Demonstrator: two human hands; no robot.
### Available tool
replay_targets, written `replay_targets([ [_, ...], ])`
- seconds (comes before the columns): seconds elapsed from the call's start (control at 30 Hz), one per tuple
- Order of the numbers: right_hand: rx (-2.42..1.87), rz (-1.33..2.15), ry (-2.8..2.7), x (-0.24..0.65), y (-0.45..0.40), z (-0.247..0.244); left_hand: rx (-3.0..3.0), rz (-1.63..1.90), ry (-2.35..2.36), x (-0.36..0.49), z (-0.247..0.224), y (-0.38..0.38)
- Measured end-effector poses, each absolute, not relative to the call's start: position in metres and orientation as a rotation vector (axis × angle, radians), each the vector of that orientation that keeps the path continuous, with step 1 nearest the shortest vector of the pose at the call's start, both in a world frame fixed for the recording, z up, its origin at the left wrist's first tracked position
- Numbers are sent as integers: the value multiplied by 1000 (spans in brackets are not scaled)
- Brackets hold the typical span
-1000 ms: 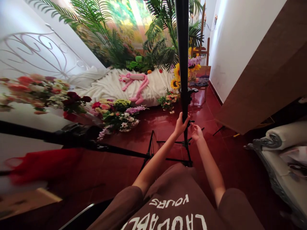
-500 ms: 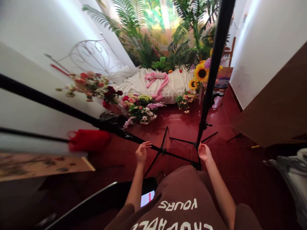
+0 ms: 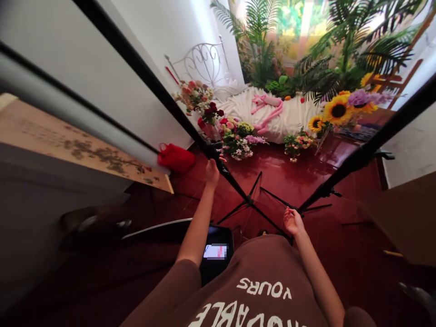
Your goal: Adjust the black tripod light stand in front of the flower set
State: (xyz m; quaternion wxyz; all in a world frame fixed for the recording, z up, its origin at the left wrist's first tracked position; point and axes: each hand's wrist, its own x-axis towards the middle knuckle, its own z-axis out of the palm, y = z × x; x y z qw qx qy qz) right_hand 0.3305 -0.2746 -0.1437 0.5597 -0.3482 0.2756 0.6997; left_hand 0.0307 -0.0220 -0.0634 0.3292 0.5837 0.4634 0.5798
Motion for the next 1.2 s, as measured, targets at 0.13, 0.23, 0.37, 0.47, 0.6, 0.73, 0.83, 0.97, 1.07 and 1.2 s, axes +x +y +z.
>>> replay_targets([
  [0.13, -881, 1822, 506, 297, -239, -126, 1453, 1544, 1242, 32, -73, -18],
  [0.23, -817, 2032, 375, 263, -206, -109, 1454, 1548, 1256, 30, -75, -16],
  [0.37, -602, 2264, 240, 209, -157, -75, 1436, 1555, 1253, 29, -74, -17],
  [0.47, -536, 2288, 113, 174, -122, -47, 1432, 1550, 1290, 29, -76, -21],
  [0.6, -550, 2259, -89, 150, -92, -26, 1442, 1564, 1360, 31, -81, -26],
  [0.73, -640, 2262, -199, 145, -84, -27, 1455, 1578, 1372, 33, -86, -27],
  [0.83, -648, 2268, -205, 144, -81, -32, 1439, 1556, 1360, 31, -90, -25],
  [0.97, -651, 2266, -219, 139, -76, -37, 1411, 1528, 1352, 27, -93, -24],
  [1.07, -683, 2168, -330, 132, -70, -44, 1431, 1525, 1351, 25, -93, -24],
  [1.2, -840, 1931, -705, 128, -64, -52, 1467, 1507, 1354, 22, -91, -26],
])
